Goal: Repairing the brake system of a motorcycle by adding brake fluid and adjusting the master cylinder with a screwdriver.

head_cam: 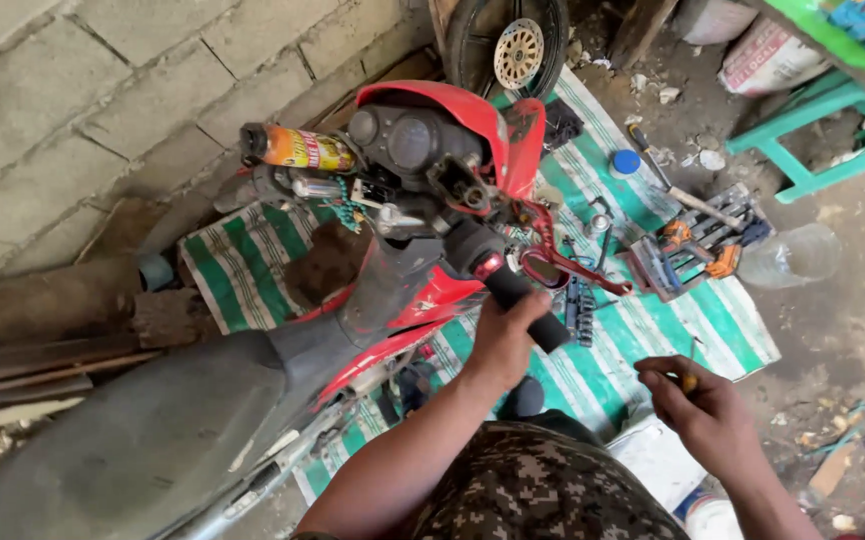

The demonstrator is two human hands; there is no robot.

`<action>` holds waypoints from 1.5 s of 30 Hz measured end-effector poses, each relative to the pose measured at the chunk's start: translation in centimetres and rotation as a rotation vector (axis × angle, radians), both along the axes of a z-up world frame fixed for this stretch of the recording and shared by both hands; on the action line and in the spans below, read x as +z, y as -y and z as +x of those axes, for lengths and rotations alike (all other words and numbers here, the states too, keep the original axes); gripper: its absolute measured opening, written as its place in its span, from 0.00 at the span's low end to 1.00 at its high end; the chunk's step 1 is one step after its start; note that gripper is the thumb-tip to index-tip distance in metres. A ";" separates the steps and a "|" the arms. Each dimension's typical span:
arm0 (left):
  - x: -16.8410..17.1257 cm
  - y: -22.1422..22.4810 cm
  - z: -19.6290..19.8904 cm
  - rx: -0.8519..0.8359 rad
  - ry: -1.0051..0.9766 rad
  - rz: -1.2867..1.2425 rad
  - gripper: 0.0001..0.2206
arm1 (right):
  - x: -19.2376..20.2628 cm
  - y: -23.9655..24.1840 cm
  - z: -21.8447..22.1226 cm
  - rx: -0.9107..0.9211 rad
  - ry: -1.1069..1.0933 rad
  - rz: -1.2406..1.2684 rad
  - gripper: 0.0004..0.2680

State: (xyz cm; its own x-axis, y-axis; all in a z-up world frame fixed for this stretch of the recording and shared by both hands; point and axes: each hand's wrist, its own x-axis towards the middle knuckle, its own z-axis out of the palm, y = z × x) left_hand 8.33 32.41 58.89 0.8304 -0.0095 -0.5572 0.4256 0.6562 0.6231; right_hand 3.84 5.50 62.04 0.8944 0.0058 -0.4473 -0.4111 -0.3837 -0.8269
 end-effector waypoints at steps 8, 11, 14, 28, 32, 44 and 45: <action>-3.7 -2.9 -4.0 -0.314 0.104 0.135 0.29 | 3.0 -7.5 -6.0 -0.278 -0.059 -0.231 0.08; -4.0 -4.0 -5.1 -0.407 0.185 0.161 0.19 | 3.0 -9.1 -7.6 -0.267 0.014 -0.379 0.07; -3.5 -5.0 -5.8 -0.490 0.146 0.168 0.25 | 2.2 -11.1 -9.3 -0.255 0.165 -0.461 0.06; -4.5 -11.8 -7.2 -0.903 0.397 0.197 0.21 | -3.7 -19.3 -9.6 0.061 0.011 -0.540 0.18; 5.2 -23.5 -3.5 -1.207 0.339 0.664 0.34 | -4.3 -20.4 -9.9 -0.012 -0.089 -0.574 0.21; 1.9 -33.3 18.5 -0.046 0.748 1.710 0.34 | -2.8 -22.3 -10.8 -0.104 -0.143 -0.491 0.18; 2.5 -33.3 18.2 -0.050 0.751 1.712 0.32 | -3.1 -22.5 -11.1 -0.118 -0.147 -0.509 0.19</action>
State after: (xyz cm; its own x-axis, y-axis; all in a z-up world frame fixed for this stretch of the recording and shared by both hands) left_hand 26.50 65.72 61.39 0.8919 0.0640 0.4476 -0.2179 -0.8065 0.5496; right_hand -7.22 27.99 58.97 0.8040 -0.3404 -0.4876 -0.5724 -0.6651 -0.4795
